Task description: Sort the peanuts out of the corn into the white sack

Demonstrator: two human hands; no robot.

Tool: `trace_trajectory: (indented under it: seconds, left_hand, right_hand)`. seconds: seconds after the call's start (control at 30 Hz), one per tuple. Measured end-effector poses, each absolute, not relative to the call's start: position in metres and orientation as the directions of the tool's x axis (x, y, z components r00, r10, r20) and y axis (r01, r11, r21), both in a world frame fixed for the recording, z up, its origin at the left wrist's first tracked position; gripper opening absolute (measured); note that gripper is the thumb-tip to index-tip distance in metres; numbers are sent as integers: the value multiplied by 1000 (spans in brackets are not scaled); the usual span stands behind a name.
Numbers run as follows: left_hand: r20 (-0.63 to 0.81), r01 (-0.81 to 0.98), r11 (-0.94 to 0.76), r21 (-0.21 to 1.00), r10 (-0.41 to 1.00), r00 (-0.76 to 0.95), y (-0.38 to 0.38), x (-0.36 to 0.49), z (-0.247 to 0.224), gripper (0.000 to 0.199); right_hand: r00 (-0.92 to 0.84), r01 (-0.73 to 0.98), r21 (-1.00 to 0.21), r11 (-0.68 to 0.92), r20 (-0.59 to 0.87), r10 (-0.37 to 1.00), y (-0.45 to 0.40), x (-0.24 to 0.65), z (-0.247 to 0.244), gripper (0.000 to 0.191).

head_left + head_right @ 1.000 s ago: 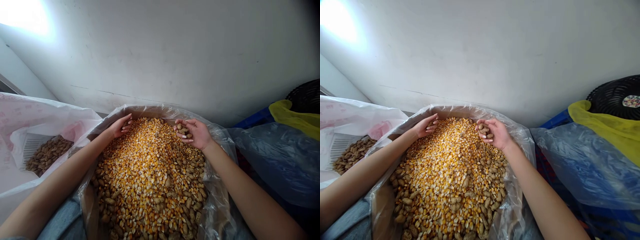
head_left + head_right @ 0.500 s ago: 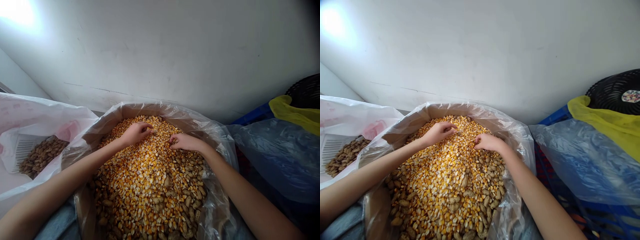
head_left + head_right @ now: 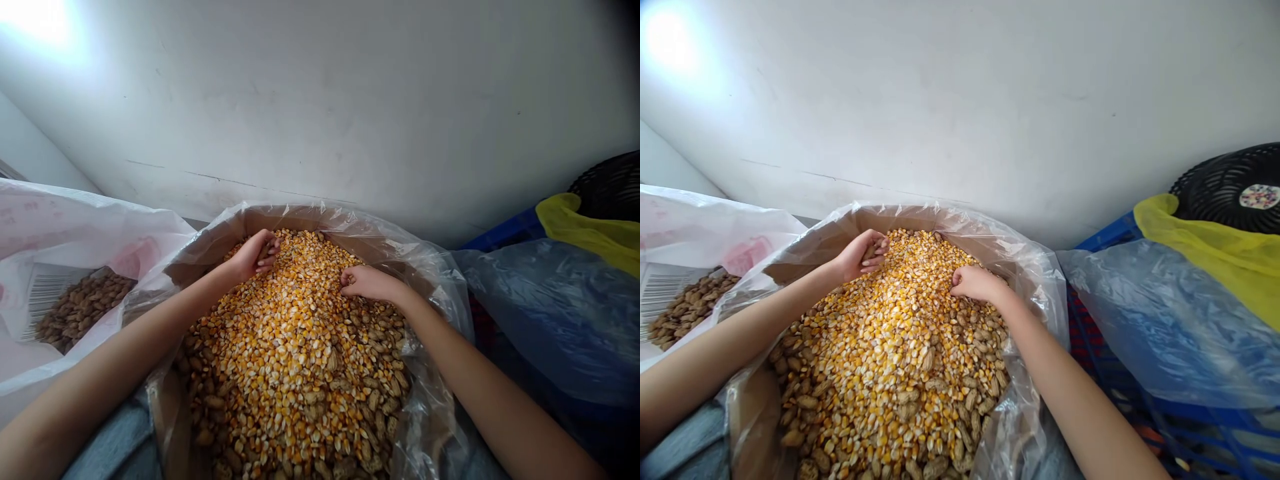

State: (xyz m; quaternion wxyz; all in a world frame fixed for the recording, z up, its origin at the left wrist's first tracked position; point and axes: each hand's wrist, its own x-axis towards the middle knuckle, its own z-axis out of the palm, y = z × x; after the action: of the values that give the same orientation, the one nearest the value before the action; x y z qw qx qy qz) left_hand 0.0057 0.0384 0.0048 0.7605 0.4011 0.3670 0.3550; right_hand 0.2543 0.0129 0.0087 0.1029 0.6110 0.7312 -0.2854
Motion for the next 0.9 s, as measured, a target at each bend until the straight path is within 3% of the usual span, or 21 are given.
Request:
trace_trajectory:
  seconds: [0.07, 0.17, 0.47, 0.53, 0.63, 0.73, 0.8, 0.9]
  left_hand:
    - [-329, -401, 568, 719, 786, 523, 44, -2, 8, 22]
    - [-377, -525, 637, 564, 765, 523, 49, -12, 14, 29]
    - [-381, -626, 658, 419, 753, 536, 50, -26, 18, 24]
    - [-374, -634, 658, 407, 753, 541, 50, -25, 18, 24]
    - [-368, -600, 685, 413, 728, 578, 48, -22, 17, 25]
    - [-397, -523, 737, 429, 673, 624, 48, -19, 16, 23]
    - [-417, -485, 747, 455, 660, 625, 48, -18, 14, 18]
    - [-437, -453, 736, 503, 669, 602, 49, -17, 12, 14]
  right_hand:
    - [-235, 943, -325, 74, -491, 839, 13, 254, 10, 22]
    - [-243, 929, -367, 55, -490, 837, 13, 252, 13, 22]
    - [-233, 834, -549, -62, -451, 862, 14, 253, 17, 24]
    - [-231, 707, -687, -168, -448, 863, 14, 255, 20, 28]
    - [-280, 313, -905, -288, -378, 883, 12, 256, 31, 27]
    - [-325, -33, -960, -276, -251, 912, 11, 254, 44, 23]
    - [-299, -113, -961, -251, -208, 931, 10, 254, 51, 20]
    - [-182, -78, -976, -202, -185, 966, 9, 256, 55, 17]
